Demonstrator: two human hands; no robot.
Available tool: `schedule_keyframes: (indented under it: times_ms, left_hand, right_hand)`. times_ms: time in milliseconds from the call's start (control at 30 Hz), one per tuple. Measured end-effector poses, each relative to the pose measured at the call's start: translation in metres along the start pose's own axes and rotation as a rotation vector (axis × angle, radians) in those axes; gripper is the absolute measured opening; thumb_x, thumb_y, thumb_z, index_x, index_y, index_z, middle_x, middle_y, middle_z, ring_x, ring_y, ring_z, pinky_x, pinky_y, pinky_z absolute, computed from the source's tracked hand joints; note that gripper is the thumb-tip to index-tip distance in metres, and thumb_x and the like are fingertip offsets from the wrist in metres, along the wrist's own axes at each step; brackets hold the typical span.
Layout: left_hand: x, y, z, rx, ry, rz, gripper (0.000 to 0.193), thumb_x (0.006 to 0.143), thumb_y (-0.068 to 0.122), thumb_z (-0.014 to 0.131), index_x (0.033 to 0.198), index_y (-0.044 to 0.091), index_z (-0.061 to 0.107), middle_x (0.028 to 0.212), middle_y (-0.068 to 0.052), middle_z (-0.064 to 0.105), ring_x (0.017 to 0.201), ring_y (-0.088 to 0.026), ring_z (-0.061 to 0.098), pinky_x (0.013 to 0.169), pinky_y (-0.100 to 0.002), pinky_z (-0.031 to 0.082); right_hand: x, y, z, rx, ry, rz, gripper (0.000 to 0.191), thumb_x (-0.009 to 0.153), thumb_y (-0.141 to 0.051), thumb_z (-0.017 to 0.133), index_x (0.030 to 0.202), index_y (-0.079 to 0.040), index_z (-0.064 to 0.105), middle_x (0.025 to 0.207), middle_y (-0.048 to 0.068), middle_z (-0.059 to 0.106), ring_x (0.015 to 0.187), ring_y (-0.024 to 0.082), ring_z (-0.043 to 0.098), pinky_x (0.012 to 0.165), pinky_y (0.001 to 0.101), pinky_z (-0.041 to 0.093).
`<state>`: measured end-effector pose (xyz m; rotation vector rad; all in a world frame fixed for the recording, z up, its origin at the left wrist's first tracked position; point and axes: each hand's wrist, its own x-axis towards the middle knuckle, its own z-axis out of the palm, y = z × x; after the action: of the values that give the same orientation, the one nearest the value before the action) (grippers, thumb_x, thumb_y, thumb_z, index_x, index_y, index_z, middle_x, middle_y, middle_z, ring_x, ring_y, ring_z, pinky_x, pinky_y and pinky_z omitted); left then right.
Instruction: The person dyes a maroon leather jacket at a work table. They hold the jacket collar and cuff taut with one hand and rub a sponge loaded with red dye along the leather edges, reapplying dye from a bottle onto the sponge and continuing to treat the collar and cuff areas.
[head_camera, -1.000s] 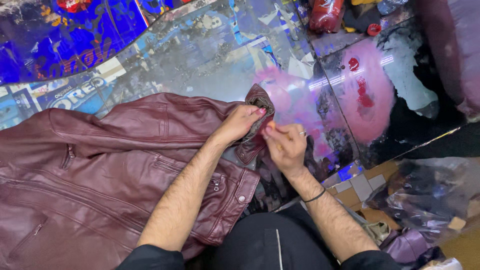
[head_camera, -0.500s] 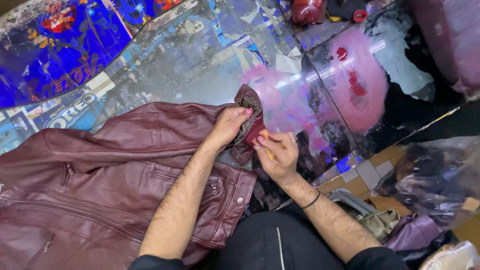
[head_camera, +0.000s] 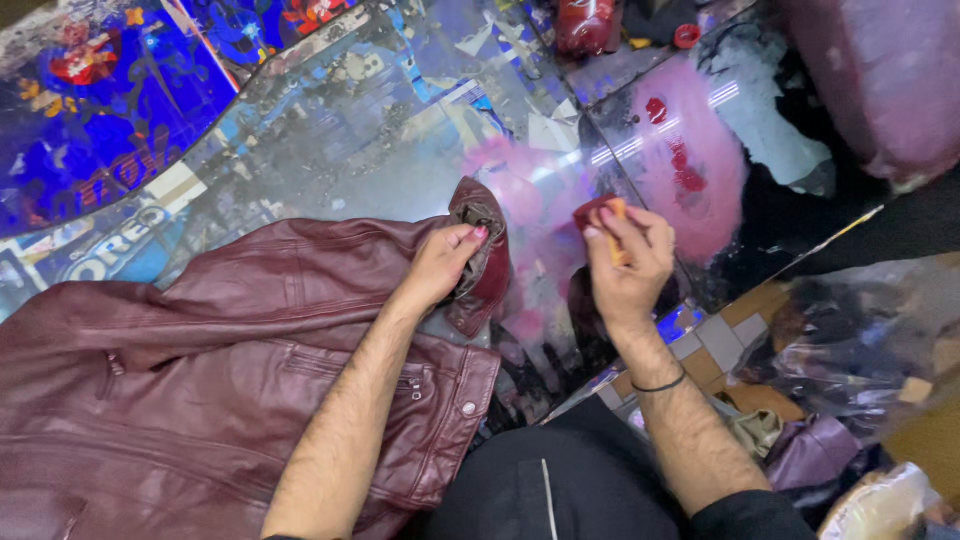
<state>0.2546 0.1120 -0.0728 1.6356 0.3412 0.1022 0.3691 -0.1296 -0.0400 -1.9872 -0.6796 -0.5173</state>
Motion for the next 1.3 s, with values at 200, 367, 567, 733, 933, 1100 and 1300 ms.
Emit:
schedule_keyframes:
  times_ms: [200,367,567,733,933,1100,1300]
  left_hand:
    - [-0.028,0.045,0.005,0.317,-0.059,0.104,0.041,0.093,0.032,0.068,0.123,0.003,0.065,0.091,-0.009,0.07,0.074,-0.017,0.064,0.068,-0.031,0.053]
    - [-0.043,0.069,-0.014,0.419,-0.19,0.349,0.057,0.087,0.024,0.073,0.137,0.004,0.055,0.123,-0.018,0.067,0.099,-0.029,0.068,0.087,-0.037,0.055]
    - [-0.038,0.07,-0.025,0.679,-0.301,0.302,0.062,0.079,0.023,0.077,0.136,0.008,0.057,0.124,-0.017,0.066,0.12,-0.036,0.06,0.103,-0.046,0.043]
    - [-0.035,0.075,-0.03,0.642,-0.33,0.347,0.059,0.08,0.02,0.074,0.135,0.006,0.057,0.124,-0.016,0.066,0.121,-0.034,0.059,0.104,-0.045,0.043]
    - [-0.02,0.083,-0.028,0.746,-0.42,0.283,0.051,0.081,0.027,0.074,0.125,0.004,0.062,0.118,-0.017,0.066,0.118,-0.036,0.059,0.102,-0.044,0.044]
    - [-0.018,0.086,-0.026,0.808,-0.399,0.399,0.037,0.084,0.03,0.072,0.112,0.005,0.068,0.105,-0.015,0.068,0.106,-0.034,0.062,0.095,-0.045,0.046]
    - [-0.006,0.095,-0.014,0.886,-0.47,0.58,0.024,0.092,0.026,0.064,0.104,0.005,0.064,0.091,-0.015,0.068,0.093,-0.034,0.063,0.089,-0.048,0.045]
  right_hand:
    - [0.027,0.07,-0.067,-0.51,-0.129,-0.083,0.02,0.088,-0.02,0.084,0.107,-0.013,0.08,0.114,0.009,0.066,0.107,0.031,0.059,0.091,0.0459,0.047]
    - [0.077,0.095,-0.068,-0.493,-0.166,-0.028,0.021,0.093,-0.026,0.082,0.111,-0.015,0.08,0.113,0.008,0.066,0.103,0.031,0.058,0.088,0.0433,0.047]
    - [0.13,0.09,-0.025,-0.491,-0.154,-0.169,0.02,0.093,-0.025,0.079,0.109,-0.014,0.08,0.112,0.009,0.068,0.104,0.033,0.059,0.091,0.0458,0.047]
    - [0.13,0.068,-0.024,-0.542,-0.281,0.07,0.018,0.089,-0.024,0.077,0.105,-0.017,0.082,0.099,0.011,0.065,0.1,0.033,0.059,0.087,0.045,0.047]
    - [0.142,0.067,-0.006,-0.484,-0.104,-0.135,0.019,0.09,-0.023,0.08,0.107,-0.013,0.081,0.107,0.01,0.066,0.1,0.033,0.058,0.087,0.0443,0.046]
    - [0.106,0.074,-0.025,-0.491,-0.149,-0.063,0.018,0.093,-0.021,0.079,0.109,-0.014,0.081,0.102,0.009,0.064,0.099,0.032,0.057,0.089,0.0433,0.047]
    - [0.078,0.097,-0.059,-0.566,-0.249,-0.117,0.016,0.095,-0.02,0.081,0.109,-0.012,0.081,0.104,0.009,0.064,0.099,0.032,0.057,0.087,0.0431,0.045]
